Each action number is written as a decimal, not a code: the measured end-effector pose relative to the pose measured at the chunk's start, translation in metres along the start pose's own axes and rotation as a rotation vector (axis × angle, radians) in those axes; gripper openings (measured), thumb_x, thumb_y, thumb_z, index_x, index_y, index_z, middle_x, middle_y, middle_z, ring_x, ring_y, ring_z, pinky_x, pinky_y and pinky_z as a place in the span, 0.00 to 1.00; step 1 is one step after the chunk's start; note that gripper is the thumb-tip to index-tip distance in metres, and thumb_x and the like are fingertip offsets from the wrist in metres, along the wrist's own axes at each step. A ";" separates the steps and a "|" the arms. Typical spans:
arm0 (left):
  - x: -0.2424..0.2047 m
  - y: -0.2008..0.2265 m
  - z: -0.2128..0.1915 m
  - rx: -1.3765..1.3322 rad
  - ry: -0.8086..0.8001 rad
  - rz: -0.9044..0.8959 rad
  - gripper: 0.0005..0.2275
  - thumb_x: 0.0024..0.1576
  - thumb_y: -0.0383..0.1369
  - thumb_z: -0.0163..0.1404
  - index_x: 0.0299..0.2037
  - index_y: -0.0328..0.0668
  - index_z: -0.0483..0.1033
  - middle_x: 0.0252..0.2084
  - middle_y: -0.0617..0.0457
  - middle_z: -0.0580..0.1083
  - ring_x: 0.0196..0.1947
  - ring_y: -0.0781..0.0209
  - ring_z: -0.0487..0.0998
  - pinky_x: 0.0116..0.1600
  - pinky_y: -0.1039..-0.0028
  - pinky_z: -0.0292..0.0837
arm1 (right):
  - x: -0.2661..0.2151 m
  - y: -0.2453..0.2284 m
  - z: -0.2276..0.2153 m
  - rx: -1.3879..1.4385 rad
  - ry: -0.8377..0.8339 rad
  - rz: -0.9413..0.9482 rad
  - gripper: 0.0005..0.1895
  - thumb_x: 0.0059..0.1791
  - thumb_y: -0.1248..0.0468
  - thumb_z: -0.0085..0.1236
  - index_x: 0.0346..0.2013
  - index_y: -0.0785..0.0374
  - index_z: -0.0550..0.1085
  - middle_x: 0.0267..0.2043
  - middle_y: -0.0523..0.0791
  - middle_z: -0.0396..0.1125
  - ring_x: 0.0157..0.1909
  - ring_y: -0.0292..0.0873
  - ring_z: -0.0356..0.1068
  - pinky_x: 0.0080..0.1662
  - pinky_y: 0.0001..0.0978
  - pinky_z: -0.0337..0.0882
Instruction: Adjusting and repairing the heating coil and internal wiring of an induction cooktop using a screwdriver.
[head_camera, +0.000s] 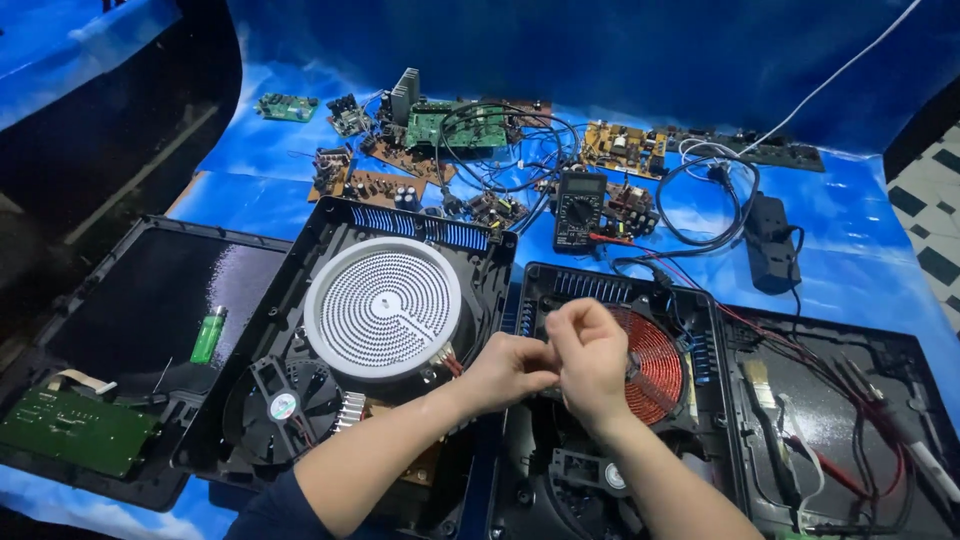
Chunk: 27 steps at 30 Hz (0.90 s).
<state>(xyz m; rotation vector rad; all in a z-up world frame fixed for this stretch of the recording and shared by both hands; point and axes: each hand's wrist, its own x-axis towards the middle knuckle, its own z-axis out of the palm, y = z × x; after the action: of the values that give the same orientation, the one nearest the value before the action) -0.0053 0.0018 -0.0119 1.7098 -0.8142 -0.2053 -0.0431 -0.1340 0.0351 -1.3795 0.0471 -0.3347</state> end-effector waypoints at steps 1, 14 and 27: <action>0.003 -0.007 -0.002 -0.001 0.001 -0.001 0.05 0.50 0.29 0.66 0.34 0.44 0.84 0.25 0.50 0.79 0.28 0.58 0.81 0.30 0.76 0.74 | 0.011 0.002 -0.005 -0.001 -0.001 0.001 0.08 0.54 0.69 0.56 0.31 0.67 0.71 0.13 0.43 0.57 0.16 0.34 0.57 0.19 0.22 0.56; 0.010 -0.002 -0.009 -0.091 -0.028 -0.113 0.07 0.53 0.34 0.63 0.31 0.38 0.83 0.23 0.47 0.78 0.28 0.58 0.79 0.33 0.68 0.73 | 0.020 -0.025 0.010 -0.122 -0.340 0.019 0.09 0.45 0.66 0.67 0.34 0.68 0.76 0.22 0.50 0.70 0.22 0.36 0.63 0.24 0.28 0.63; 0.005 0.020 -0.029 -0.141 -0.337 -0.080 0.05 0.60 0.31 0.55 0.36 0.39 0.82 0.29 0.45 0.80 0.34 0.61 0.78 0.39 0.66 0.76 | 0.046 0.007 -0.019 0.456 -0.923 0.137 0.15 0.40 0.69 0.72 0.18 0.68 0.70 0.10 0.44 0.58 0.12 0.34 0.52 0.17 0.23 0.55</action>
<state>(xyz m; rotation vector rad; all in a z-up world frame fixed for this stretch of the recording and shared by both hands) 0.0059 0.0199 0.0171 1.5972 -0.9525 -0.6040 -0.0023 -0.1633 0.0323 -0.9618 -0.6556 0.4069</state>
